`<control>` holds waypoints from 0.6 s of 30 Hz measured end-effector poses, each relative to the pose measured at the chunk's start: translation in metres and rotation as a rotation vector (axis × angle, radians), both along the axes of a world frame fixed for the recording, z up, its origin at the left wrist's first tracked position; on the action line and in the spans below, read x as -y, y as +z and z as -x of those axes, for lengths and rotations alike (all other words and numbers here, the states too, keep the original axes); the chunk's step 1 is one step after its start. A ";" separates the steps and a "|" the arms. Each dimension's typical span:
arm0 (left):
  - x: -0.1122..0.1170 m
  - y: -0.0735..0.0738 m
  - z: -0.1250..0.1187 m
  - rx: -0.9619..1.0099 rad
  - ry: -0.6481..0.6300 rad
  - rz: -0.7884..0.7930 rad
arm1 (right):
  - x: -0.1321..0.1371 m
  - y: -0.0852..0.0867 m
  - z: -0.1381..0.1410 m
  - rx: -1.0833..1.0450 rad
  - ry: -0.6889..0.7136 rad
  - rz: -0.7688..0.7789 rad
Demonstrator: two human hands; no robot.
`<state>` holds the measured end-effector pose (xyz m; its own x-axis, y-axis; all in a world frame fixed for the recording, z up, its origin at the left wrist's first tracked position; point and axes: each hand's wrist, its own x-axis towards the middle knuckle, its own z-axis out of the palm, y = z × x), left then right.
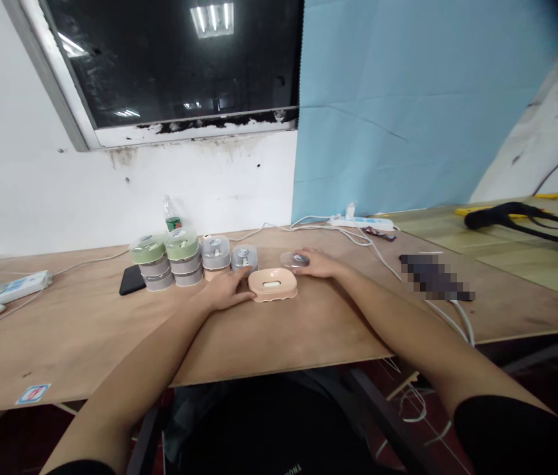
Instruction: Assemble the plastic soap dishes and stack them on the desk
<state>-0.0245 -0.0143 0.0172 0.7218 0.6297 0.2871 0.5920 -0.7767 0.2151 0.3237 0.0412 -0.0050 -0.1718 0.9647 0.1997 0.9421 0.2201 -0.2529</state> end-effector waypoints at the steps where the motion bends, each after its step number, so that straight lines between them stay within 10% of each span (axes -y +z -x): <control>1: 0.000 0.000 0.000 -0.005 0.000 -0.003 | 0.000 0.000 0.000 -0.011 0.008 -0.014; 8: -0.002 -0.004 0.000 0.018 -0.012 0.004 | 0.023 0.017 0.033 -0.355 0.133 -0.284; 18: -0.004 -0.007 0.000 0.018 -0.011 0.004 | 0.054 0.014 0.081 -0.184 0.461 -0.123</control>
<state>-0.0248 -0.0102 0.0104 0.7235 0.6228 0.2976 0.5792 -0.7823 0.2292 0.2425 -0.0128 0.0093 -0.5255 0.7644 0.3736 0.6823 0.6409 -0.3516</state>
